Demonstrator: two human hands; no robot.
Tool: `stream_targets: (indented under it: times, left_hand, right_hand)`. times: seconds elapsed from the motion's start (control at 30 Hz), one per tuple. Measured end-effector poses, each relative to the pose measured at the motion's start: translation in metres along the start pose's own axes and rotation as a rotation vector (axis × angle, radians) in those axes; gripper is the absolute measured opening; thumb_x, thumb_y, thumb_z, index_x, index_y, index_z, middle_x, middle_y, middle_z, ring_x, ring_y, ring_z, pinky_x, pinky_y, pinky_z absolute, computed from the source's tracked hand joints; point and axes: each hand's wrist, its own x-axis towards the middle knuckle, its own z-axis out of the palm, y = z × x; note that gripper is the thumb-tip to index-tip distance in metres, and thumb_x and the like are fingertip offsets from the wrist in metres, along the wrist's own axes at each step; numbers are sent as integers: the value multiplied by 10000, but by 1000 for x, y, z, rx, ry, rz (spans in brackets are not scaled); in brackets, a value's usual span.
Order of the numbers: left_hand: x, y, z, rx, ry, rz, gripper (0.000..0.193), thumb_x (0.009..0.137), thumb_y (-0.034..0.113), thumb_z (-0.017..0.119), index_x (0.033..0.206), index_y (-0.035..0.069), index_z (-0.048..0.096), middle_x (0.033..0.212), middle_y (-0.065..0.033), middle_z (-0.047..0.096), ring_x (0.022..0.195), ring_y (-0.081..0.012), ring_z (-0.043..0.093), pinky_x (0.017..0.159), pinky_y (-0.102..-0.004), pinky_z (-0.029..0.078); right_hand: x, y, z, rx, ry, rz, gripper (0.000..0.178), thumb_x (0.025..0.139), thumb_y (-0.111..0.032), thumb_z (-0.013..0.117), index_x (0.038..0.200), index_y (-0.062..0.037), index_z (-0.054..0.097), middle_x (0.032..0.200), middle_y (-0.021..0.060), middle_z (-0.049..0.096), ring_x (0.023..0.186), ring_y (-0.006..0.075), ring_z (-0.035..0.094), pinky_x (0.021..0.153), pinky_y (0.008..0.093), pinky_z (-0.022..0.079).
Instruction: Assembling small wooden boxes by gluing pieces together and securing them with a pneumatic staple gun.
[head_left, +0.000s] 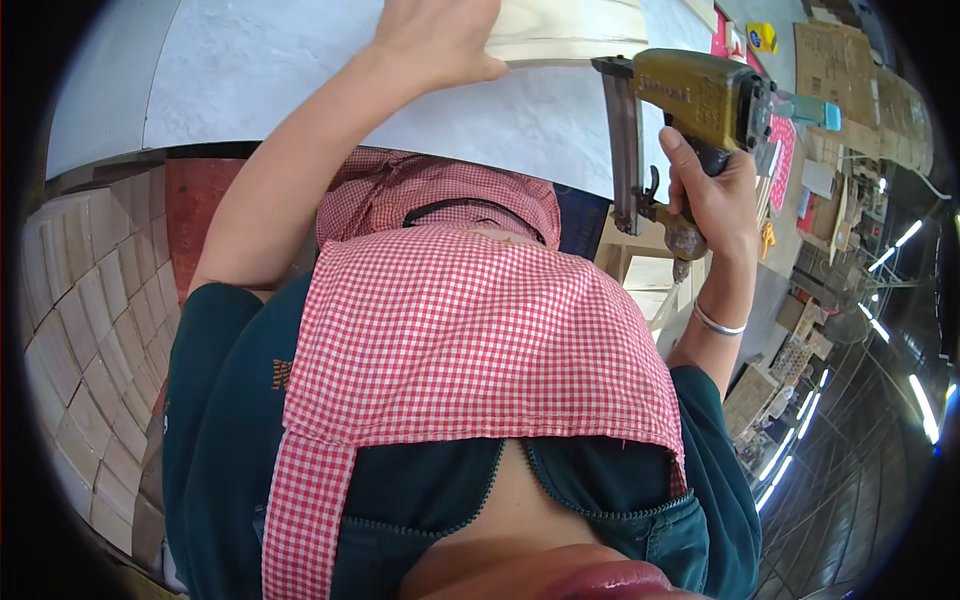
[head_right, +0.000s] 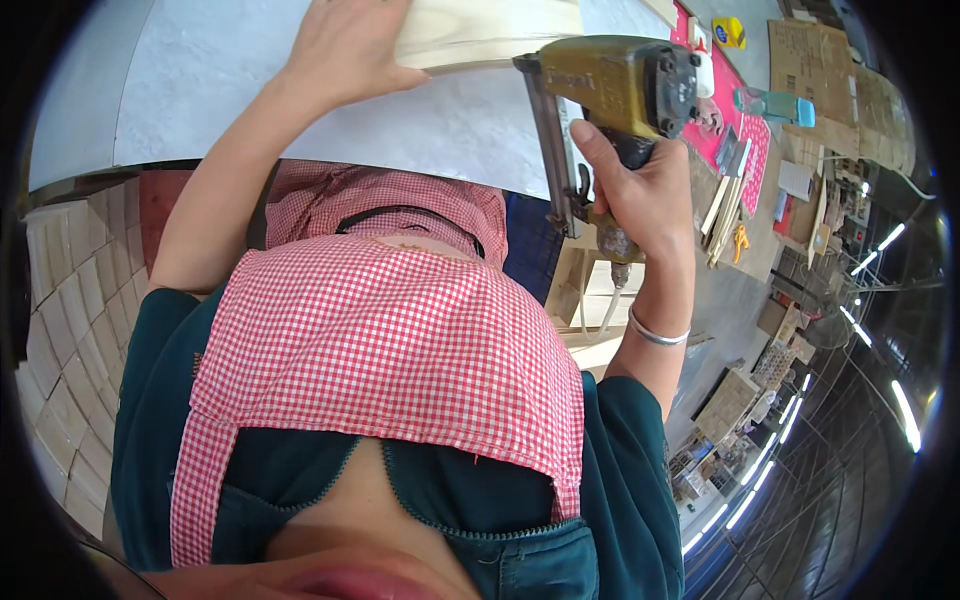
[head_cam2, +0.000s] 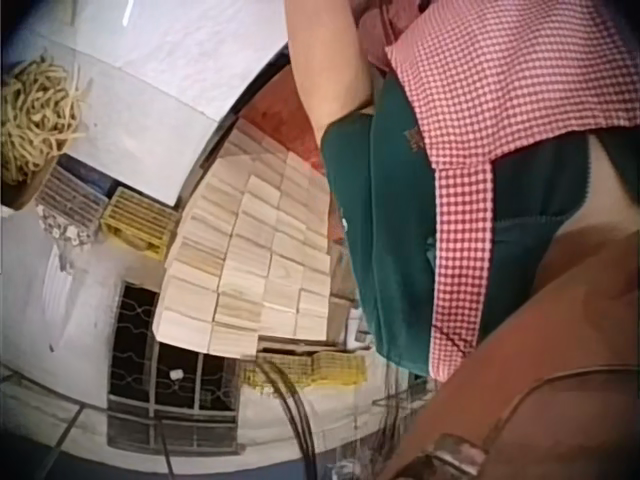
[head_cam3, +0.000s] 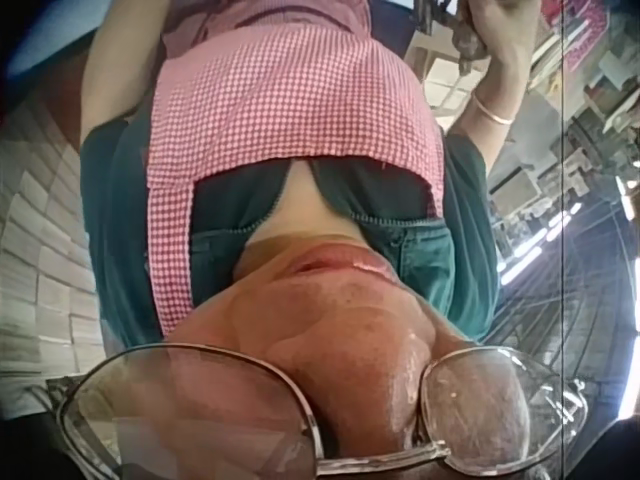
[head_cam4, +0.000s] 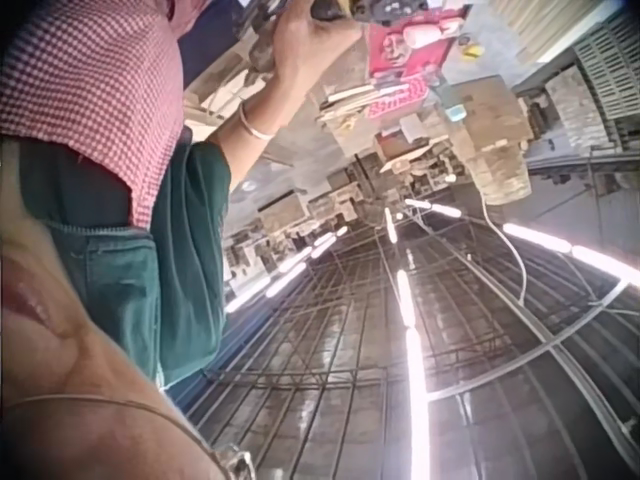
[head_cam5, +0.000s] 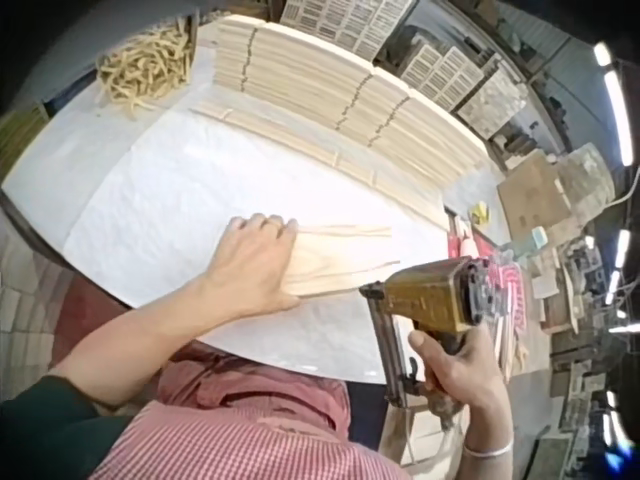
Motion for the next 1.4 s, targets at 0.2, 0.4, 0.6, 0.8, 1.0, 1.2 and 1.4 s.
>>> stream_targets:
  times: [0.2,0.4,0.6,0.8,1.0,1.2,1.4]
  left_hand:
    - [7,17,5,-49,-11,-2,729,698,448,782,1199,-45,586,1059,-188,632,960,-323,595,895,-423,430]
    - [6,21,0,-45,-42,3,733,705,445,766,1214,-50,585,1062,-187,629,970,-320,593,907,-417,423]
    - [3,23,-3,-191,-79,-28,890,684,485,802,1312,-62,489,1214,-226,533,1126,-351,497,1005,-445,359]
    - [-1,17,-3,-342,-118,-45,1057,663,525,837,1411,-74,393,1367,-266,436,1282,-382,401,1103,-473,296]
    - [-15,-8,-1,-497,-137,-101,1229,641,566,873,1510,-86,298,1519,-305,340,1438,-414,306,1200,-501,233]
    - [-39,-71,27,-517,-12,-85,1302,664,592,874,1574,-78,227,1597,-317,296,1507,-420,280,1237,-509,225]
    - [-8,-44,39,-619,-192,-212,1274,680,596,864,1569,-70,240,1582,-307,325,1497,-412,302,1230,-501,237]
  right_hand:
    - [5,3,0,-7,-38,14,295,917,-273,793,878,5,699,523,5,564,385,94,492,386,231,380]
    - [9,4,1,8,-43,-13,304,915,-280,795,887,7,701,519,6,564,381,94,491,382,233,379]
    - [12,2,1,-12,-62,4,300,914,-277,798,892,7,702,516,7,566,377,94,489,373,228,373]
    - [14,-9,-2,-122,-87,12,306,916,-278,797,900,12,702,518,9,570,374,92,487,366,223,371]
    - [11,-16,3,-103,-37,-29,299,913,-266,802,908,15,701,523,10,572,370,92,484,361,220,371]
    - [0,-27,8,-35,-10,-28,270,903,-229,813,938,15,703,552,9,591,391,93,498,372,220,381]
    - [3,-35,9,64,-166,-38,246,914,-199,805,973,4,679,618,27,598,431,101,508,396,227,410]
